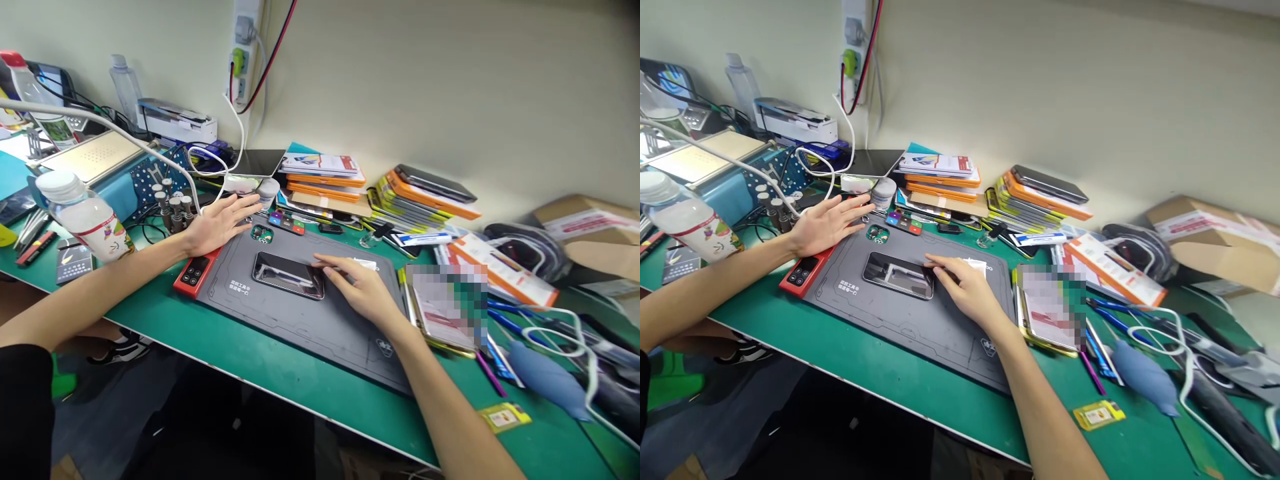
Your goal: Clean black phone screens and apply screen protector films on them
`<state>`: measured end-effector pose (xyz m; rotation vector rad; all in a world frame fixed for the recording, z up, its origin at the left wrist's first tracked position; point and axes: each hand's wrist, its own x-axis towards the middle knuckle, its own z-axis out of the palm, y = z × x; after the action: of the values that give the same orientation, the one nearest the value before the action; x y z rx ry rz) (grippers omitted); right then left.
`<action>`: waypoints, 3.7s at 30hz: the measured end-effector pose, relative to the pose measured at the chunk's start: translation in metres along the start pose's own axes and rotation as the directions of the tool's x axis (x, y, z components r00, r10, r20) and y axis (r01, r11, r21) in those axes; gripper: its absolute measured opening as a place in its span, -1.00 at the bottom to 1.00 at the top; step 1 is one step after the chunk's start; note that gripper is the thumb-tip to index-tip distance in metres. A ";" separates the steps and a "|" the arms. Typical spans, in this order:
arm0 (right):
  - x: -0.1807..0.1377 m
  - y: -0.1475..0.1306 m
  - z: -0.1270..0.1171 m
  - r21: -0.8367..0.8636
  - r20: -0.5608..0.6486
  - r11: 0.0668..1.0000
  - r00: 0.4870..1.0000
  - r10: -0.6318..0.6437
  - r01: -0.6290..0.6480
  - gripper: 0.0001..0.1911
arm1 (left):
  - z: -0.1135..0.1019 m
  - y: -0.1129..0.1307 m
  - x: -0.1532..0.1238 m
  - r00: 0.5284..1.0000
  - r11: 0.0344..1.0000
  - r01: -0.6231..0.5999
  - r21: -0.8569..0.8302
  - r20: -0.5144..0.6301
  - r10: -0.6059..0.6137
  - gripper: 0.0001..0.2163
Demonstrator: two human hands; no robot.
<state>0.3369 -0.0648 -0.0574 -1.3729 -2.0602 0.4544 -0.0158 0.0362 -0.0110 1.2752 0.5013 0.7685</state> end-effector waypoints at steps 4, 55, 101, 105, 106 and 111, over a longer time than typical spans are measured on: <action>-0.001 0.004 -0.001 -0.101 -0.064 0.989 0.991 -0.118 0.111 -0.63 | -0.003 -0.002 0.001 1.000 1.000 -0.002 0.011 0.021 0.002 -0.35; -0.029 -0.028 -0.030 -0.189 0.240 0.943 0.944 -0.227 0.274 -0.63 | 0.004 0.005 -0.002 0.998 0.999 0.021 0.045 0.062 -0.024 -0.42; -0.014 -0.075 0.011 -0.385 0.237 0.788 0.877 -0.419 0.480 -0.64 | -0.003 -0.004 -0.002 0.994 0.999 -0.031 -0.034 0.107 0.034 -0.53; -0.016 -0.074 0.005 -0.373 0.244 0.815 0.894 -0.375 0.444 -0.61 | -0.003 -0.003 -0.002 0.995 0.999 -0.026 -0.034 0.096 0.030 -0.52; -0.017 -0.073 0.002 -0.372 0.242 0.826 0.904 -0.353 0.423 -0.60 | -0.003 -0.003 -0.002 0.995 0.999 -0.023 -0.035 0.093 0.026 -0.53; -0.027 -0.070 -0.013 -0.388 0.228 0.851 0.932 -0.283 0.353 -0.54 | -0.003 -0.002 -0.002 0.996 0.999 -0.006 -0.035 0.083 0.009 -0.53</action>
<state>0.3034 -0.1178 -0.0147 -1.2114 -2.5752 -0.0363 -0.0195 0.0364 -0.0137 1.2722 0.4142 0.7241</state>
